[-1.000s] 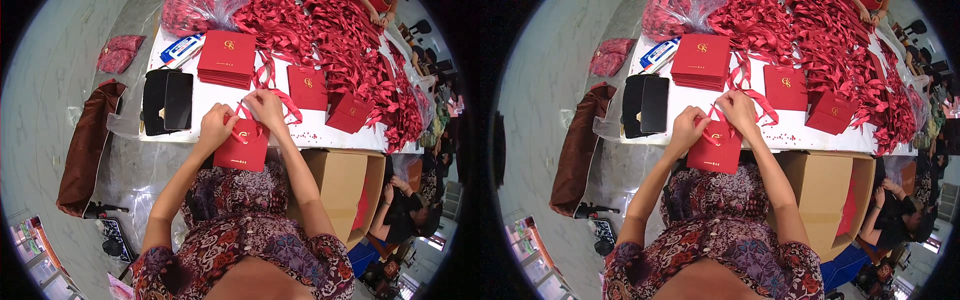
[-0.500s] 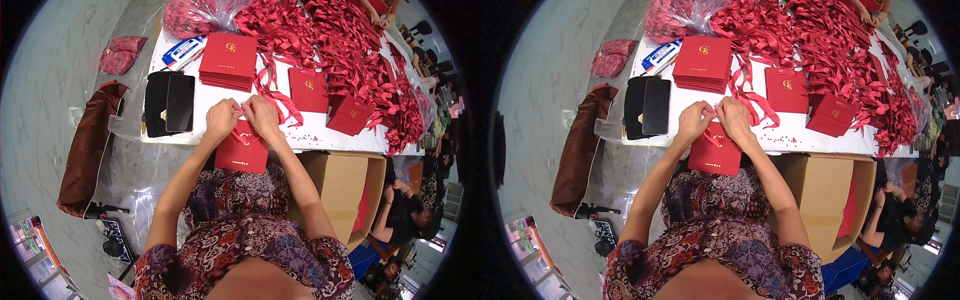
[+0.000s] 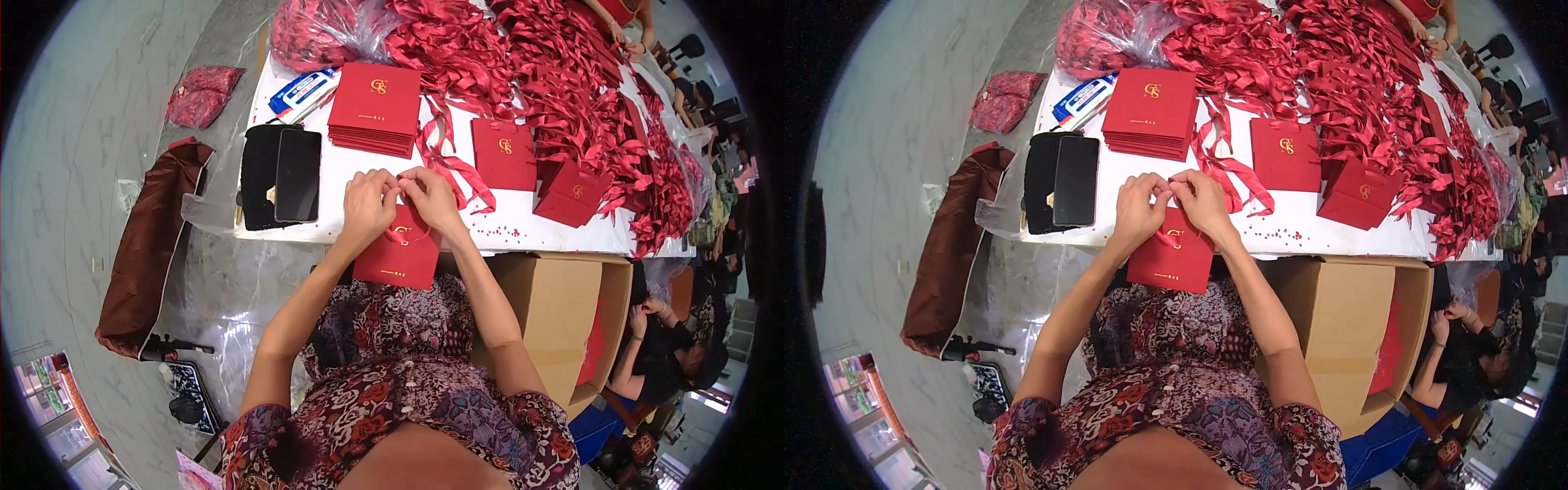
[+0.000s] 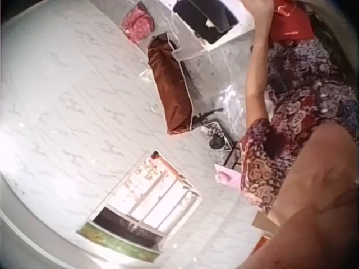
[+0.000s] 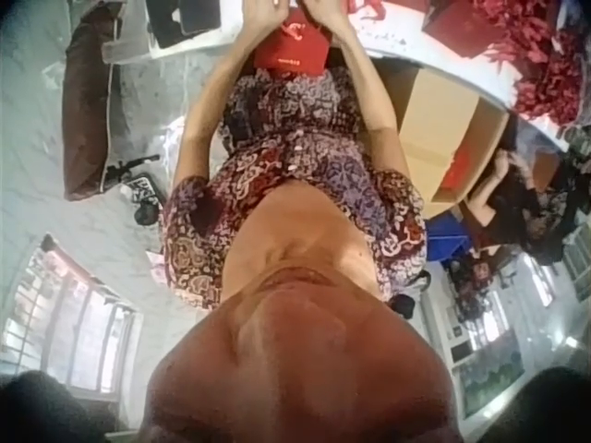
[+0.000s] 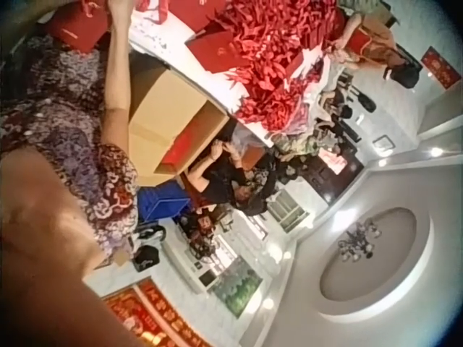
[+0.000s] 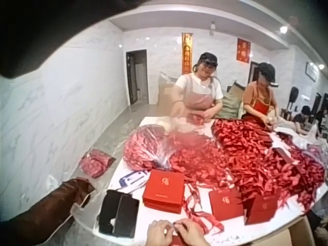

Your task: Assembling red gift boxes and tying red ribbons around them.

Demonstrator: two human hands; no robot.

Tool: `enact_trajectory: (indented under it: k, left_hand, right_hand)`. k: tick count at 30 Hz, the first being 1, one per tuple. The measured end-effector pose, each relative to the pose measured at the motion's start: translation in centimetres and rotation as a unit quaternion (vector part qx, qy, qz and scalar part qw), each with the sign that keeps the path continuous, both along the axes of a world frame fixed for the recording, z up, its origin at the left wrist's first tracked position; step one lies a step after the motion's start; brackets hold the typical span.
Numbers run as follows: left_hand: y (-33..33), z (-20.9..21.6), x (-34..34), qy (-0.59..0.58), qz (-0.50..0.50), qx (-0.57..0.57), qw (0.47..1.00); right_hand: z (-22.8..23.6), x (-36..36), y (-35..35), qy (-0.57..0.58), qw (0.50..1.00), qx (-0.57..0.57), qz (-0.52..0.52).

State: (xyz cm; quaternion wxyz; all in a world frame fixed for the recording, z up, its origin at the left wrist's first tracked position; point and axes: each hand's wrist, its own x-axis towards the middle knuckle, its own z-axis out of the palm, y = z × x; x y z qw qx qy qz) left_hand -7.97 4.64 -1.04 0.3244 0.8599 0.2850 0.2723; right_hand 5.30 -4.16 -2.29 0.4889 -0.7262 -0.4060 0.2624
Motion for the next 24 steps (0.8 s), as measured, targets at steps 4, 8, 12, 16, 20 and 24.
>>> enact_trajectory:
  k: [4, 8, 12, 16, 20, 24]
  left_hand:
    - [0.1, 0.1, -0.1, -0.010, -0.015, -0.026, 1.000]
    - [-0.2, 0.0, -1.0, -0.068, -0.031, -0.090, 0.993]
    - [-0.9, -0.5, -1.5, -0.079, -0.035, -0.215, 0.973]
    - [-1.5, -0.3, -3.0, -0.170, -0.017, -0.362, 0.916]
    - [-1.2, 1.0, -5.8, -0.124, -0.076, -0.513, 0.846]
    - [-1.7, 1.3, -6.7, -0.269, -0.051, -0.608, 0.745]
  right_hand:
    - [-0.1, -0.1, -0.4, 0.071, 0.996, 0.045, 0.002]
    - [1.4, -0.7, -2.1, -0.044, 0.999, 0.028, -0.011]
    - [1.4, -1.5, -2.7, -0.184, 0.982, 0.038, -0.010]
    - [2.2, -0.9, -3.5, -0.159, 0.980, 0.090, -0.078]
    - [2.8, -0.1, -4.9, -0.064, 0.984, 0.103, -0.127]
    - [2.4, -0.7, -4.2, -0.037, 0.977, 0.121, -0.175]
